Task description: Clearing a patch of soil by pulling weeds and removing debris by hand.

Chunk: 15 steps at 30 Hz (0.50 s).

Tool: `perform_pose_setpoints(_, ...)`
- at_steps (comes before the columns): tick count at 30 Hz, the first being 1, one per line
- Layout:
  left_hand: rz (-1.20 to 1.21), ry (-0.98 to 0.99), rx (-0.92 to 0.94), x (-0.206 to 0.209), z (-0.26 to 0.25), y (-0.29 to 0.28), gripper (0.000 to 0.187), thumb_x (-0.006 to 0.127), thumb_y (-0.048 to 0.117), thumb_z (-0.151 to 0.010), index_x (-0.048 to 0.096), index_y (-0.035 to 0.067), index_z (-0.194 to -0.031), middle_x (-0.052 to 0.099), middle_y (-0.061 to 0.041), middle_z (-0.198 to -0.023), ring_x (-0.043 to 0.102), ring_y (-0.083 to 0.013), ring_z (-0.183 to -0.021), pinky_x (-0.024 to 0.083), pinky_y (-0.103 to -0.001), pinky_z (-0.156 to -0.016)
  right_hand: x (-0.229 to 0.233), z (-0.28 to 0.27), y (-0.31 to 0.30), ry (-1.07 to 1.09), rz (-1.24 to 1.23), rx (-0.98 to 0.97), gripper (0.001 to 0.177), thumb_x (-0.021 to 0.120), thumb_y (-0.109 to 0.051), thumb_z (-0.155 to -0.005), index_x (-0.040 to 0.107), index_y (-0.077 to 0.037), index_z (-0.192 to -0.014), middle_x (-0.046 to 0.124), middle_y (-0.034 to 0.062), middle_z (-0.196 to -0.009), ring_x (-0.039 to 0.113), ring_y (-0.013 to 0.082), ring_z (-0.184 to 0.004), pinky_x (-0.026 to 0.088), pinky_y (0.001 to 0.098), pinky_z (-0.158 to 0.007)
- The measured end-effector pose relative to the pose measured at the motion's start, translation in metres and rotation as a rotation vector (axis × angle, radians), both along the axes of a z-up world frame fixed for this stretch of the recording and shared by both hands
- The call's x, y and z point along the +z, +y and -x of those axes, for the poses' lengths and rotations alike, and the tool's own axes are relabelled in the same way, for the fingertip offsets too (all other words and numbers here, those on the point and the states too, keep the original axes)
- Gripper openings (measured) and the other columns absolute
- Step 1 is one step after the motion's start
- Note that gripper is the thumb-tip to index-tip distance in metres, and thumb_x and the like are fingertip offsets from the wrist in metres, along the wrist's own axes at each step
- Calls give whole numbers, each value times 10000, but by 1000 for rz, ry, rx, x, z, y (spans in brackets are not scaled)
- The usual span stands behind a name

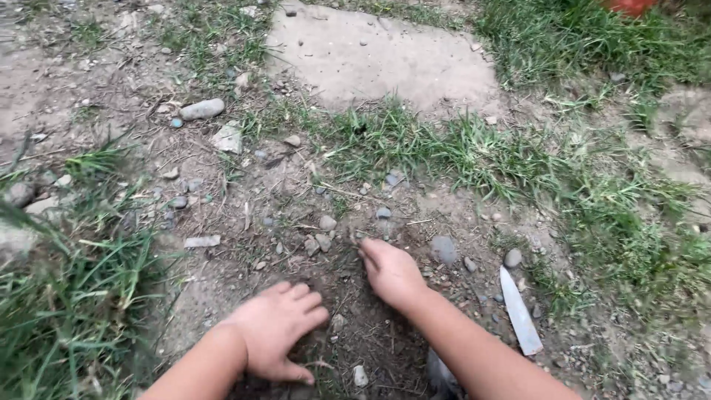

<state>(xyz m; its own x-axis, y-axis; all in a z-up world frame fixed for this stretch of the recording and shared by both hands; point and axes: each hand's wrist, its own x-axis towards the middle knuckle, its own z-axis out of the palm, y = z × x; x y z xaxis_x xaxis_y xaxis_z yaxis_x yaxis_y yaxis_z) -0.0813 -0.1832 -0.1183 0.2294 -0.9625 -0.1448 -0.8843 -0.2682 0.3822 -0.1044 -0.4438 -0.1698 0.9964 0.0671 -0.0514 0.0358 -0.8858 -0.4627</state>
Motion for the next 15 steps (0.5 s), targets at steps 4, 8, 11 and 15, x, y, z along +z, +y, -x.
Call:
perform_pose_setpoints(4, -192, -9, -85, 8, 36, 0, 751, 716, 662, -765, 663, -14, -1087, 580, -161, -1134, 504, -342, -1130, 395, -487, -940, 30, 21, 21, -192, -138, -58, 212, 500, -278, -1002, 576, -87, -1053, 674, 191, -1015, 649, 435, -947, 532, 497, -784)
perform_pose_setpoints(8, -354, -36, 88, -28, 67, -3, 563, 584, 544, -963, 662, -3, -1071, 574, -168, -1123, 529, -360, -1105, 417, -507, -924, 52, 29, 21, 48, -48, -53, 249, 497, -335, -1034, 566, -96, -1035, 678, 176, -965, 651, 425, -915, 520, 514, -794)
perform_pose_setpoints(11, -278, -21, 239, -37, 69, 0, 388, 535, 410, -997, 665, 46, -1032, 600, -134, -1086, 577, -349, -1046, 455, -507, -878, 49, 40, 15, 163, 35, 63, 271, 517, -357, -1027, 574, -93, -1004, 683, 162, -929, 660, 408, -908, 522, 513, -807)
perform_pose_setpoints(15, -231, 84, 423, -40, 65, 0, 263, 527, 311, -984, 664, 86, -975, 624, -88, -1056, 629, -308, -1026, 504, -485, -889, 47, 68, 16, 227, 32, 298, 273, 575, -345, -990, 627, -80, -954, 687, 146, -915, 664, 386, -909, 531, 506, -807)
